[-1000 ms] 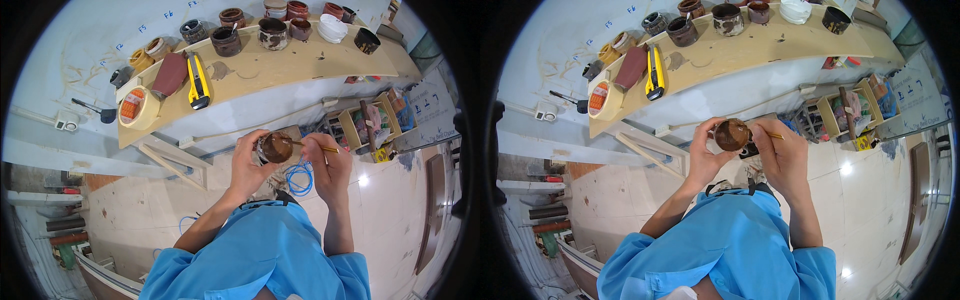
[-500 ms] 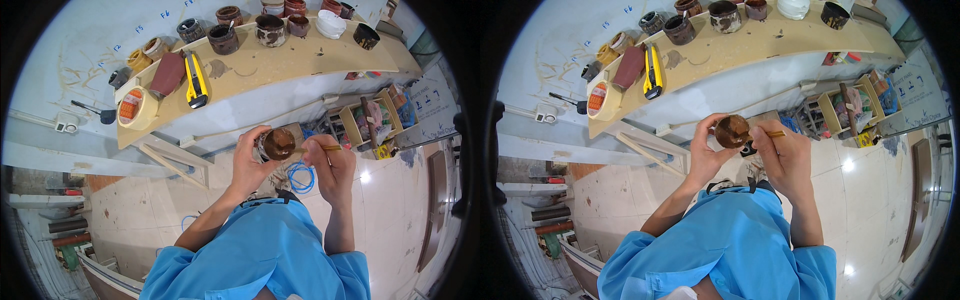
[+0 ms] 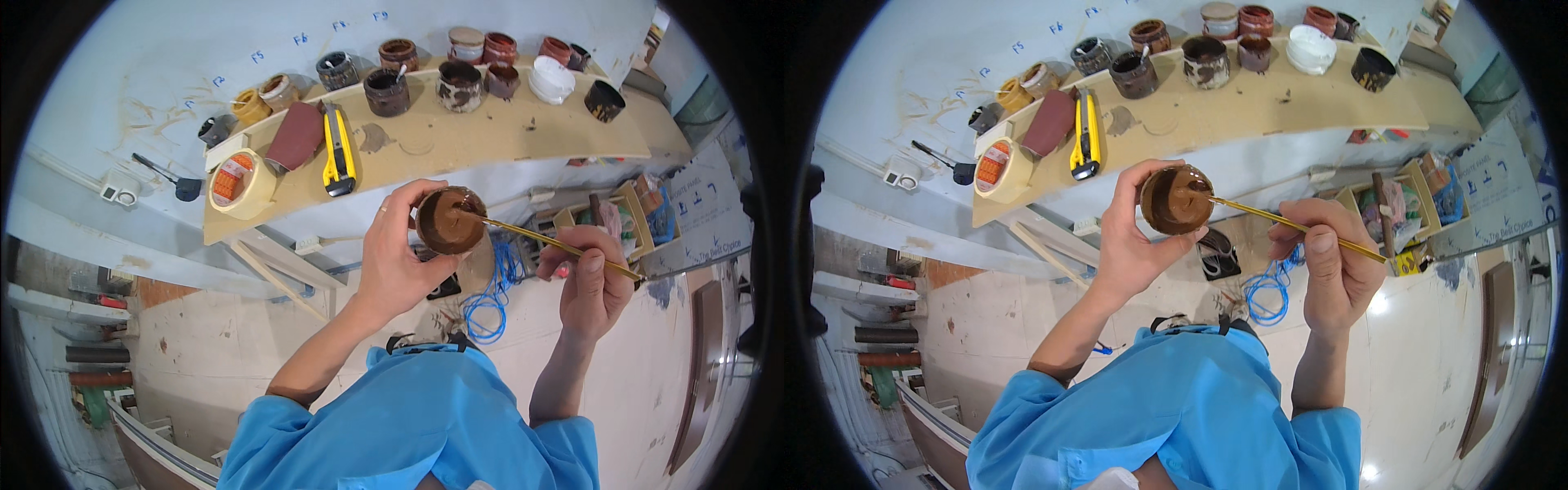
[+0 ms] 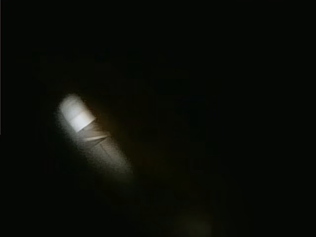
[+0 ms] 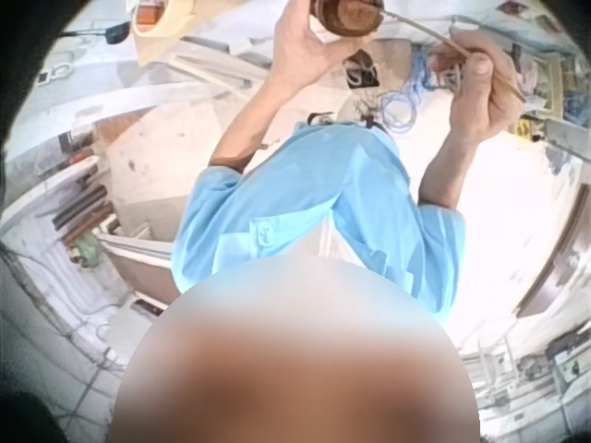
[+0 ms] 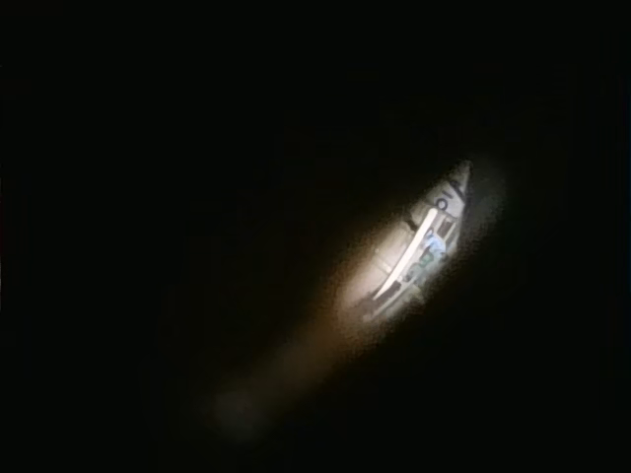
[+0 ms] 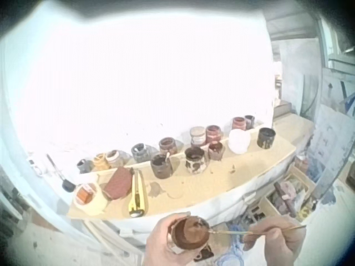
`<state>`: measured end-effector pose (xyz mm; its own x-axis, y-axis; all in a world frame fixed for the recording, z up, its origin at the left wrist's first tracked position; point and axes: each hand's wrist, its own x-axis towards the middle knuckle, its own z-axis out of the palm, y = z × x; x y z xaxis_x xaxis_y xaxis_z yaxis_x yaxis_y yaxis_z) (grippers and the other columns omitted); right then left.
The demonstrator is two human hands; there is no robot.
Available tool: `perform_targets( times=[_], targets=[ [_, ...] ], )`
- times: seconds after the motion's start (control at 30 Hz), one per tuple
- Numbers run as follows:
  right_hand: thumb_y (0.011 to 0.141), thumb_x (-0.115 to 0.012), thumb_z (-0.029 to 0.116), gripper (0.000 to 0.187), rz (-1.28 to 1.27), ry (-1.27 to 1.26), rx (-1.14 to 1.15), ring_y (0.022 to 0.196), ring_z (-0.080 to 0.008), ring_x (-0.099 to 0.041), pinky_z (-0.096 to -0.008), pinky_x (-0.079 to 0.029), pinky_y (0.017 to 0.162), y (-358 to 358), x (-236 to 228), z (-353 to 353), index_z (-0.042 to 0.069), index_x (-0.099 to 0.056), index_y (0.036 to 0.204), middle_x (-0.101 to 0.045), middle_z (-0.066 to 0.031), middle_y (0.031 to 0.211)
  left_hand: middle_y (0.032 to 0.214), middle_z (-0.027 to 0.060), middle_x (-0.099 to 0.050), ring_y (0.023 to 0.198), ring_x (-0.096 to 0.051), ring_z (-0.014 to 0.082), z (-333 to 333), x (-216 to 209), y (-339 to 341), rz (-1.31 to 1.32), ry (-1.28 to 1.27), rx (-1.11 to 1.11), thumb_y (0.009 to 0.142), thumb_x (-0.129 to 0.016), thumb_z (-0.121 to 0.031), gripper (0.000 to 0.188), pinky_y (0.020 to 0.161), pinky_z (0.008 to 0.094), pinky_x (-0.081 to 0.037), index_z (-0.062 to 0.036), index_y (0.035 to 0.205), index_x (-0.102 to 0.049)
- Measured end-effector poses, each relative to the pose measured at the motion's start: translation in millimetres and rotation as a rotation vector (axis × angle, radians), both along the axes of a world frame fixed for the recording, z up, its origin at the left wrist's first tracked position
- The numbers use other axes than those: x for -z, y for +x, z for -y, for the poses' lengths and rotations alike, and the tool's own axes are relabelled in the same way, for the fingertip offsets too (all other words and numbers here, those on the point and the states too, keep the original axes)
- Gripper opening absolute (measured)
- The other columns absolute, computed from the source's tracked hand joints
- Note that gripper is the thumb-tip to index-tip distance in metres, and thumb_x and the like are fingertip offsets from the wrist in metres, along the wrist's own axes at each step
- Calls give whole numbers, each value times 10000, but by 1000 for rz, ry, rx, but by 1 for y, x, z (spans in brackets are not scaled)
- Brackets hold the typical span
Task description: The person mixes brown paint in a small container using a stick, then adds white paint from another container and continues stirring. The person then moves to a workbench and positions a large white panel with another person.
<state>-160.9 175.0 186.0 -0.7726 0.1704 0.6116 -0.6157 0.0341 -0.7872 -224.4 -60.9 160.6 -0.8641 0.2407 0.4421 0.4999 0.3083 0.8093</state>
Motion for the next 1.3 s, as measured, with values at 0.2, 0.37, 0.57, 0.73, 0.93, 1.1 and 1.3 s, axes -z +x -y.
perform_targets(
  times=[0.2, 0.37, 0.57, 0.73, 0.93, 1.1, 1.3],
  targets=[
    [1120, -614, 231, 340, -29, 55, -102, 817, -167, -708, -279, -551, 754, -37, -22, -8, -88, -727, 1151, -738, -147, 993, 1309, 110, -699, 1201, -656, 339, -7, -37, -35, -300, -205, -116, 676, -986, -85, 785, 1028, 436, -516, -80, 1365, -610],
    [1110, -634, 195, 272, -27, 36, -161, 874, -138, -701, -268, -543, 805, -66, -29, -9, -59, -724, 1143, -740, -122, 1045, 1284, 123, -709, 1162, -647, 367, -11, -40, -61, -402, -297, -228, 621, -1021, -140, 834, 989, 459, -521, -85, 1356, -630],
    [1108, -629, 155, 228, 35, 40, -229, 850, -134, -698, -270, -552, 785, -102, -27, -8, -47, -726, 1150, -741, -110, 1017, 1211, 113, -746, 1105, -664, 357, -12, -41, -77, -300, -351, -282, 650, -1021, -217, 777, 955, 446, -545, -62, 1324, -668],
    [1104, -637, 158, 231, 59, 173, -212, 787, -134, -690, -278, -553, 716, -130, -26, -7, -43, -738, 1160, -734, -97, 946, 1127, 142, -761, 1072, -666, 351, -20, -38, -85, -175, -398, -392, 685, -1010, -311, 762, 933, 445, -549, -29, 1307, -672],
    [1092, -667, 177, 225, 76, 237, -218, 755, -127, -689, -276, -556, 683, -154, -22, -5, -17, -753, 1165, -743, -82, 935, 1246, 166, -727, 1067, -686, 319, -22, -41, -77, -159, -395, -500, 807, -938, -373, 734, 924, 437, -549, -6, 1359, -624],
    [1073, -694, 153, 209, 134, 249, -266, 764, -105, -671, -270, -548, 690, -165, -23, -6, 6, -734, 1216, -740, -63, 955, 1234, 183, -713, 1103, -672, 337, 18, -67, -77, 16, -91, -461, 881, -851, -396, 719, 966, 452, -538, 14, 1407, -582],
    [1043, -679, 54, 323, 252, 226, -349, 810, -76, -626, -251, -516, 729, -157, -22, -12, 17, -636, 1361, -709, -29, 991, 1365, 212, -683, 1258, -641, 399, 31, -84, -129, -46, -613, -476, 844, -859, -365, 770, 1061, 487, -521, -4, 1457, -565]
  ],
)
